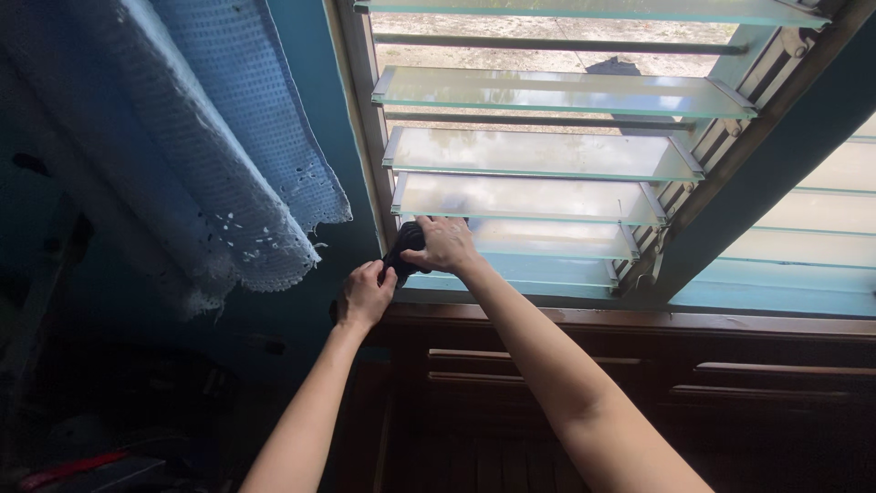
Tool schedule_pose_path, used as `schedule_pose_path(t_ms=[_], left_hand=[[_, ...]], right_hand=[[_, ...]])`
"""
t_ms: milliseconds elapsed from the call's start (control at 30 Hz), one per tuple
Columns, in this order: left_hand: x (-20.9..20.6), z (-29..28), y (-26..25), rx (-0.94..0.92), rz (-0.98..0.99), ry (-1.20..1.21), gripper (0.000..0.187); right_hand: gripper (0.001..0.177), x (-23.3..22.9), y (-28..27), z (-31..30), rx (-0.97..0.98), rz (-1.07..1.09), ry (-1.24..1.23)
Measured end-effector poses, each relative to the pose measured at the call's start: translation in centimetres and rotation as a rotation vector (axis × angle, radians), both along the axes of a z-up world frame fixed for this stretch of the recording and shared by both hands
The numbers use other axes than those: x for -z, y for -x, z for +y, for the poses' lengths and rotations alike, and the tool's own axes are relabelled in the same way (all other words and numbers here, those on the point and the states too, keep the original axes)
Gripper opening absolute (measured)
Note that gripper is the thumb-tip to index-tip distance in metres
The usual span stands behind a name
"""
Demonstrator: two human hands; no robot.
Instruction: The person wipes the horizontal glass slats of a window with a dark cloth, moving systematically from lower to upper sections. After cleaning, the person places the cloth into a red bucket on the floor.
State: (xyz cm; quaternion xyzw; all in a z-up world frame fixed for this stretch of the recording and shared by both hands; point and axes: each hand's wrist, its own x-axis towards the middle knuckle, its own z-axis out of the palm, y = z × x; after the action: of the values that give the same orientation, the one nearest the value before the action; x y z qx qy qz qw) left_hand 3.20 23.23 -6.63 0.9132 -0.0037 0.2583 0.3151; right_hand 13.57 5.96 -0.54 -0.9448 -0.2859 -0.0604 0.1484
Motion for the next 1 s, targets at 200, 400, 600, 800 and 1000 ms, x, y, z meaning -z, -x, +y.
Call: schedule_pose_path(t_ms=[200,400,600,800,1000], left_hand=[[0.1,-0.8,0.2,0.017,0.078,-0.015,0.029],[-0.2,-4.1,-1.3,0.145,-0.165,-0.023,0.023],[0.2,-7.0,-3.0,0.056,-0.186,-0.37,0.045],[0.1,-8.3,-2.4,-0.071,-0.154,-0.449,0.05],[0.6,-8.6,-2.4,-0.091,-0.161,-0.431,0.052]], right_hand=[[0.051,-0.9,1.8,-0.3,-0.014,-0.106,-0.045],[0.033,-0.4,1.7,-7.9,0.103,-0.138,-0.137],[0.044,-0.5,2.0,-16.4,0.275,-0.204,-0.136],[0.054,-1.0,1.1,-15.9,0.485,0.057,-0.02],[0.077,-1.4,2.5,-7.1,0.185,0.036,-0.077]])
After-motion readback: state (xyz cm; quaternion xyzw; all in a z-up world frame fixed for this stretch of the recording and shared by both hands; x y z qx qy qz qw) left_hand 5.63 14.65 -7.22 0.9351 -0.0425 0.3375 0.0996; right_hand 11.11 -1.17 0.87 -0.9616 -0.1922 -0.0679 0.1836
